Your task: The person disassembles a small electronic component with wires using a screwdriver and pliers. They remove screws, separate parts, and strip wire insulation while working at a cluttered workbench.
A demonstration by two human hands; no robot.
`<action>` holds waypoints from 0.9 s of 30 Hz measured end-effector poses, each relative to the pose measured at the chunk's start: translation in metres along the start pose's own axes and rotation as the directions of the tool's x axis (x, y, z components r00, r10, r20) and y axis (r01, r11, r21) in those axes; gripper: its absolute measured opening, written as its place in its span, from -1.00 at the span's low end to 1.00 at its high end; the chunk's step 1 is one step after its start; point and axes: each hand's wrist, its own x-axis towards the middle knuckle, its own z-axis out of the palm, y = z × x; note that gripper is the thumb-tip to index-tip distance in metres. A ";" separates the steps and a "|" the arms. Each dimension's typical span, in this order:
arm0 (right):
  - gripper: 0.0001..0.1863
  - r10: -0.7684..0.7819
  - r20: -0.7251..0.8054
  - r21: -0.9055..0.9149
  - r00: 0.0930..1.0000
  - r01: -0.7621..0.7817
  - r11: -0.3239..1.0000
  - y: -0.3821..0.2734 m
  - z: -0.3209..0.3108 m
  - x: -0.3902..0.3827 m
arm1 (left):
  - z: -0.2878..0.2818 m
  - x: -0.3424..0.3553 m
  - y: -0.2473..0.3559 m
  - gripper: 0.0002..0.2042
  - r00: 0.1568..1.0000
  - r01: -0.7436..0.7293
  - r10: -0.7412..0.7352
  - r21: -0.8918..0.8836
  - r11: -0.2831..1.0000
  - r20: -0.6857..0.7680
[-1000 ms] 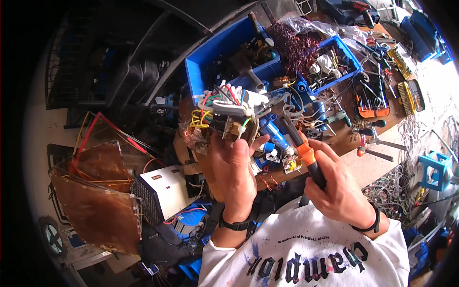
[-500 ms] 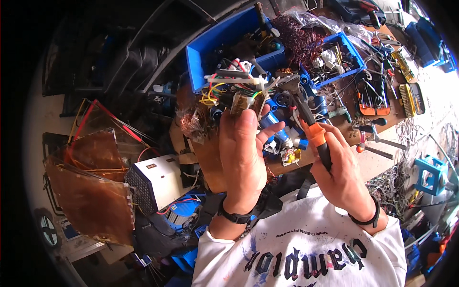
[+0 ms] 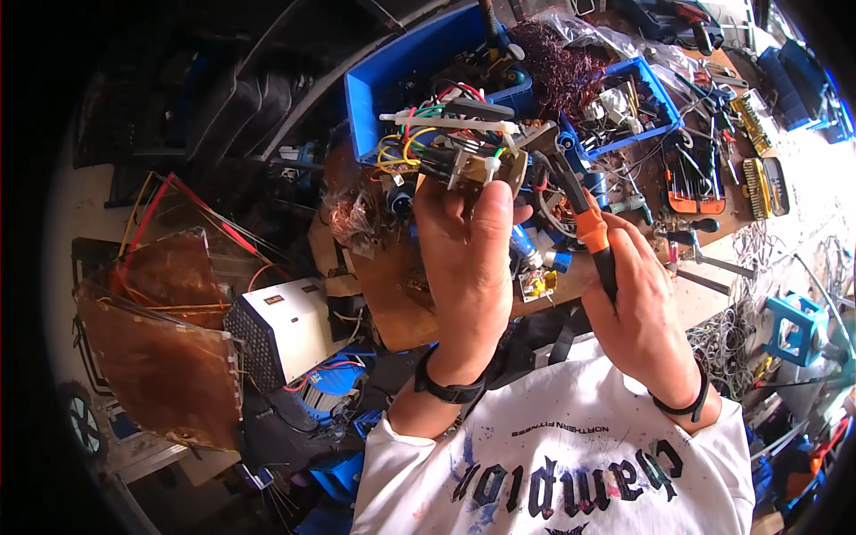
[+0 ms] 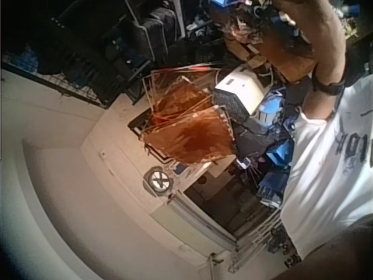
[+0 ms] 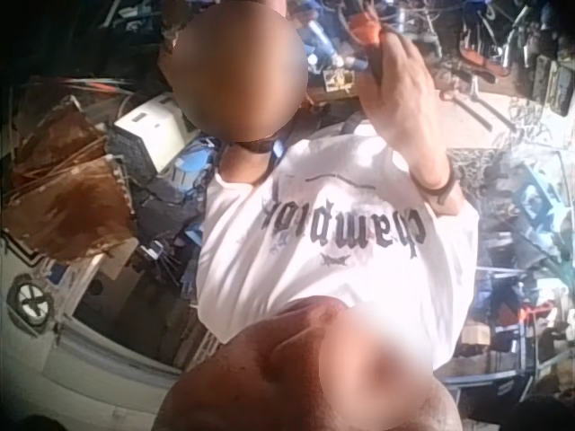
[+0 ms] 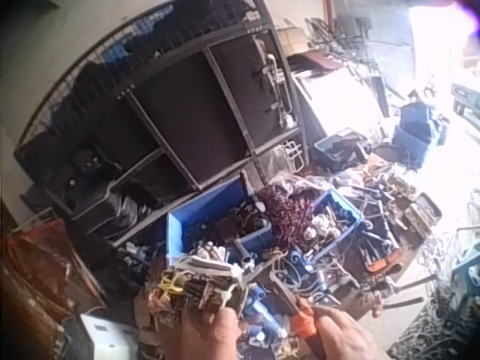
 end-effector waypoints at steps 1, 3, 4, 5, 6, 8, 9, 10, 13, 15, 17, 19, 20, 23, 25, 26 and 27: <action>-0.63 -0.004 -0.004 -0.025 1.000 0.003 1.000 0.000 0.000 0.001 | 0.001 0.000 0.000 -0.67 1.000 -0.008 0.008 0.012 1.000 -0.001; -0.61 -0.006 -0.016 -0.076 1.000 0.005 0.997 0.000 0.000 0.002 | 0.002 0.001 -0.001 -0.67 1.000 -0.014 0.014 0.022 1.000 -0.001; -0.62 0.002 -0.013 -0.081 1.000 -0.004 0.997 -0.001 0.000 0.003 | 0.002 0.001 -0.002 -0.67 1.000 -0.014 0.014 0.020 1.000 -0.003; -0.62 0.010 -0.010 -0.086 1.000 -0.011 0.996 -0.002 0.001 0.004 | 0.001 0.002 -0.003 -0.67 1.000 -0.015 0.015 0.017 1.000 -0.005; -0.62 0.018 -0.007 -0.091 1.000 -0.019 0.996 -0.003 0.002 0.004 | 0.001 0.002 -0.004 -0.67 1.000 -0.023 0.023 0.020 1.000 -0.012; -0.62 0.090 0.033 -0.062 0.995 -0.088 0.994 -0.008 0.001 0.005 | 0.002 0.002 -0.005 -0.67 0.999 -0.040 0.041 0.027 0.999 -0.025; -0.62 0.125 0.054 -0.049 0.991 -0.122 0.991 -0.009 0.001 0.005 | 0.001 0.002 -0.006 -0.67 0.999 -0.042 0.043 0.022 0.999 -0.021; -0.62 0.114 0.040 -0.062 0.993 -0.111 0.992 -0.008 0.002 0.006 | 0.000 0.003 -0.006 -0.67 0.999 -0.045 0.045 0.018 0.999 -0.018; -0.61 0.126 -0.014 0.002 0.992 -0.126 0.992 -0.002 0.008 0.006 | 0.001 0.004 -0.003 -0.67 0.999 -0.037 0.037 0.013 0.999 0.003; -0.59 0.186 -0.049 0.192 0.981 -0.173 0.966 0.000 0.014 0.002 | 0.001 0.005 -0.002 -0.67 1.000 -0.029 0.029 0.006 1.000 0.006; -0.52 0.177 -0.096 0.307 0.980 -0.140 0.941 0.000 0.020 0.003 | 0.000 0.005 -0.003 -0.67 1.000 -0.018 0.018 -0.012 1.000 0.003; -0.46 0.157 -0.113 0.334 0.981 -0.111 0.936 0.001 0.020 0.005 | -0.002 0.006 -0.004 -0.68 1.000 -0.008 0.008 -0.020 1.000 0.014; -0.43 0.139 -0.102 0.305 0.985 -0.102 0.947 0.001 0.019 0.005 | -0.002 0.006 -0.004 -0.69 1.000 -0.002 0.002 -0.023 1.000 0.017; -0.37 0.084 -0.082 0.257 0.993 -0.060 0.965 0.011 0.022 0.007 | 0.000 0.007 -0.004 -0.69 1.000 0.002 -0.002 -0.036 0.999 0.002; -0.35 0.094 -0.041 0.272 0.995 -0.079 0.959 0.013 0.021 0.008 | 0.001 0.008 -0.003 -0.69 1.000 -0.002 0.002 -0.030 1.000 0.012; -0.34 0.120 -0.004 0.295 0.993 -0.114 0.949 0.011 0.018 0.009 | 0.001 0.008 -0.003 -0.69 1.000 -0.005 0.005 -0.028 1.000 0.017; -0.32 0.146 0.034 0.316 0.989 -0.149 0.937 0.011 0.016 0.010 | 0.002 0.009 -0.003 -0.69 1.000 -0.007 0.008 -0.031 0.999 0.022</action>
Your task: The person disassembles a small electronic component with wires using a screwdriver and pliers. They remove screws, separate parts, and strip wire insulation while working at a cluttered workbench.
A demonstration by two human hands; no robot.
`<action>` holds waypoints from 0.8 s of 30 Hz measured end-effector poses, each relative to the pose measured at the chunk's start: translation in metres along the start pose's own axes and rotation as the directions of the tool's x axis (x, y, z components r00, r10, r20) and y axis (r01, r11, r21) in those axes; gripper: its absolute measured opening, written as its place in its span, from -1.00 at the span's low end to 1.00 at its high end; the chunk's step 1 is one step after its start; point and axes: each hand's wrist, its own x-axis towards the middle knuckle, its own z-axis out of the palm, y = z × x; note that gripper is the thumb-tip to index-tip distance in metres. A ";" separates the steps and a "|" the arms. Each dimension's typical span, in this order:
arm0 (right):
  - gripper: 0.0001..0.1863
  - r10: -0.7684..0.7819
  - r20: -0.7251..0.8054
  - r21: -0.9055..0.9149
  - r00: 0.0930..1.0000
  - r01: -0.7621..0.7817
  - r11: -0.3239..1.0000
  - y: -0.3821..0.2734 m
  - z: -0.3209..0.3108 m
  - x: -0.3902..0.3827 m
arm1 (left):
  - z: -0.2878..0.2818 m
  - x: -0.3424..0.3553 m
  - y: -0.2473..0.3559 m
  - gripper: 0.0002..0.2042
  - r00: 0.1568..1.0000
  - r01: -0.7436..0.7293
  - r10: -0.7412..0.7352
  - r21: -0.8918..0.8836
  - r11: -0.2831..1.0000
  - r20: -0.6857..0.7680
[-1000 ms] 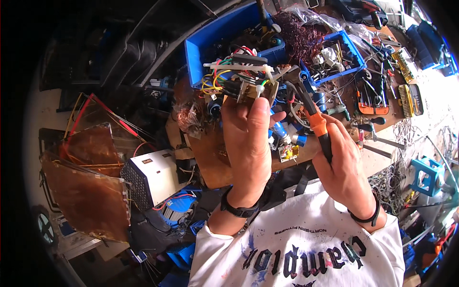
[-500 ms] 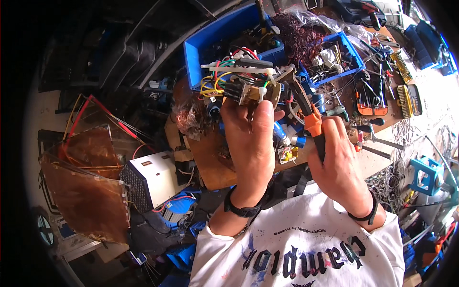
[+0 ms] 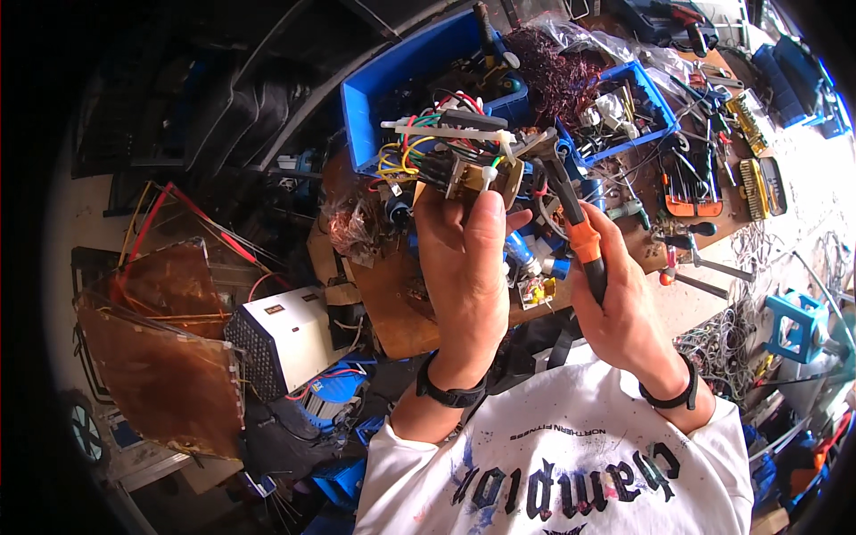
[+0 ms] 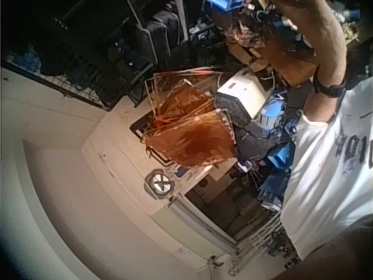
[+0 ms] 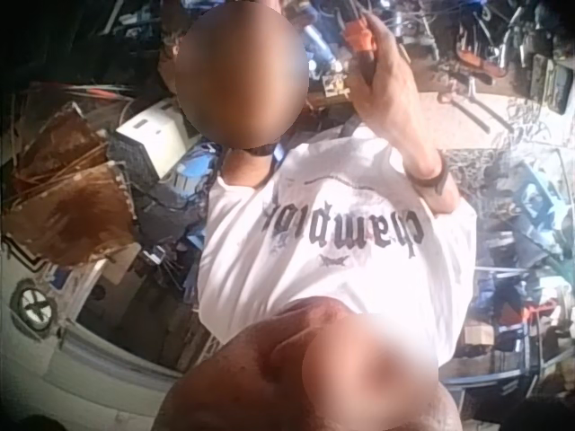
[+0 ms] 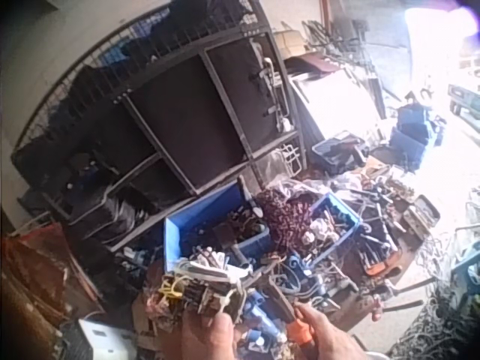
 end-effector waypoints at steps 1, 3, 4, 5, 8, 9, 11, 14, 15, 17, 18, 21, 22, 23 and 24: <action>-0.33 -0.010 -0.013 0.012 1.000 0.010 1.000 0.001 0.001 0.001 | 0.000 0.000 0.000 -0.68 1.000 -0.002 0.002 -0.003 1.000 0.005; -0.34 -0.029 -0.041 0.039 0.999 0.031 0.999 0.006 0.004 0.003 | 0.001 0.001 0.000 -0.67 1.000 -0.009 0.009 0.002 1.000 0.010; -0.34 -0.036 -0.042 0.038 0.998 0.038 0.999 0.009 0.005 0.004 | 0.001 0.001 0.000 -0.67 1.000 -0.013 0.013 0.008 1.000 0.010; -0.34 -0.041 -0.044 0.034 0.998 0.043 0.998 0.012 0.005 0.005 | 0.001 0.001 0.000 -0.67 1.000 -0.015 0.015 0.012 1.000 0.010; -0.35 -0.078 -0.081 0.033 0.994 0.081 0.996 0.021 0.010 0.010 | 0.001 0.002 -0.001 -0.67 1.000 -0.006 0.006 0.013 1.000 0.004; -0.35 -0.095 -0.101 0.034 0.990 0.099 0.995 0.023 0.011 0.011 | 0.002 0.002 -0.002 -0.66 1.000 -0.018 0.018 0.035 0.999 0.006; -0.39 -0.071 -0.102 0.055 0.992 0.077 0.996 0.022 0.012 0.015 | 0.003 0.004 -0.002 -0.65 0.999 -0.052 0.051 0.076 0.996 0.015; -0.44 -0.046 -0.136 0.065 0.990 0.055 0.996 0.023 0.019 0.017 | 0.004 0.008 -0.009 -0.60 0.999 -0.042 0.043 0.069 0.997 -0.016; -0.46 -0.055 -0.146 0.051 0.988 0.063 0.997 0.028 0.023 0.016 | 0.006 0.007 -0.011 -0.56 0.997 -0.070 0.072 0.079 0.994 -0.024; -0.56 -0.076 -0.184 0.038 0.980 0.084 0.996 0.028 0.025 0.019 | 0.007 0.010 -0.014 -0.54 0.996 -0.082 0.083 0.031 0.996 -0.013; -0.58 0.003 -0.142 0.073 0.990 0.007 0.997 0.028 0.025 0.020 | 0.007 0.011 -0.017 -0.53 0.996 -0.086 0.086 0.006 0.996 -0.007; -0.66 0.123 -0.130 0.169 0.984 -0.101 0.980 0.038 0.030 0.025 | 0.003 0.013 -0.033 -0.49 0.989 -0.147 0.147 0.064 0.987 0.009; -0.67 0.126 -0.161 0.155 0.979 -0.101 0.983 0.046 0.037 0.029 | 0.005 0.013 -0.036 -0.48 0.985 -0.175 0.174 0.096 0.980 0.015; -0.68 0.129 -0.185 0.141 0.974 -0.103 0.985 0.048 0.041 0.035 | 0.007 0.014 -0.038 -0.48 0.984 -0.179 0.180 0.070 0.981 -0.013; -0.68 0.131 -0.209 0.127 0.969 -0.106 0.986 0.047 0.043 0.039 | 0.005 0.016 -0.041 -0.48 0.981 -0.191 0.192 0.067 0.979 -0.009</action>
